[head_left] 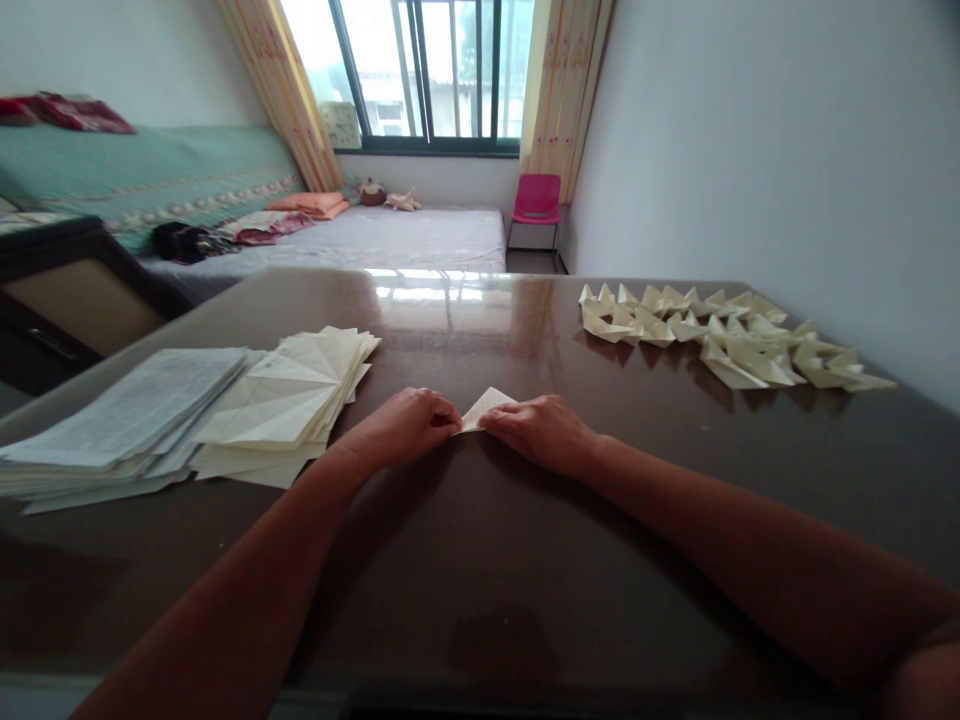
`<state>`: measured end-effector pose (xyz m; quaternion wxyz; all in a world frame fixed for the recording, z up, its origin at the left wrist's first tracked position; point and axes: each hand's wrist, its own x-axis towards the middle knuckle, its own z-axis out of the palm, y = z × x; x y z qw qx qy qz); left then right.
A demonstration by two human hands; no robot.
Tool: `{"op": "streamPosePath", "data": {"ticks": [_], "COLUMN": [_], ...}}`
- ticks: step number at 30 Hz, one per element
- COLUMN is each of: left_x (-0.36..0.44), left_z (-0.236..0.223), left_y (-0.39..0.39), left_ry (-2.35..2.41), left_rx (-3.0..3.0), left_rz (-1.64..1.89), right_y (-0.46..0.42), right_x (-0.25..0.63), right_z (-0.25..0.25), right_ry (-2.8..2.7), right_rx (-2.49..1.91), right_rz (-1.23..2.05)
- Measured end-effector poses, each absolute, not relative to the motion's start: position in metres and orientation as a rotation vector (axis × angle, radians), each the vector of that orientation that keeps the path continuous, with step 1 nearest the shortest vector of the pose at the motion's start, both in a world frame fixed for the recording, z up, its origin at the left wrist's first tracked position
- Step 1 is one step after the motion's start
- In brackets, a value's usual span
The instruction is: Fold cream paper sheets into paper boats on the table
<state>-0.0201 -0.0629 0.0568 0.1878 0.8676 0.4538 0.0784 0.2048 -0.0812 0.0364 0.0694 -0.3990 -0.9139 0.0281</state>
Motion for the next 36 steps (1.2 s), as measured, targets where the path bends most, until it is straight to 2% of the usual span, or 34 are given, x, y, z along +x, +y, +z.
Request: {"op": "streamPosePath", "data": {"ticks": [5, 15, 21, 29, 36], "left_x": [-0.024, -0.013, -0.013, -0.012, -0.014], "left_z": [0.061, 0.044, 0.039, 0.039, 0.038], "left_y": [-0.066, -0.060, -0.063, -0.066, -0.063], "left_ry": [1.197, 1.583, 1.575, 1.589, 1.592], "left_rx": [2.446, 2.401, 2.430, 2.481, 2.392], "left_rz": [0.179, 0.164, 0.159, 0.116, 0.163], "right_y": [-0.082, -0.076, -0.054, -0.041, -0.040], "right_x": [0.203, 0.204, 0.219, 0.231, 0.233], "right_z": [0.037, 0.023, 0.018, 0.028, 0.029], "right_ry": [-2.709, -2.500, -2.236, -2.317, -2.249], "right_rx": [-1.259, -1.180, -1.280, -1.583, -1.507], "right_rz": [0.150, 0.241, 0.289, 0.550, 0.910]}}
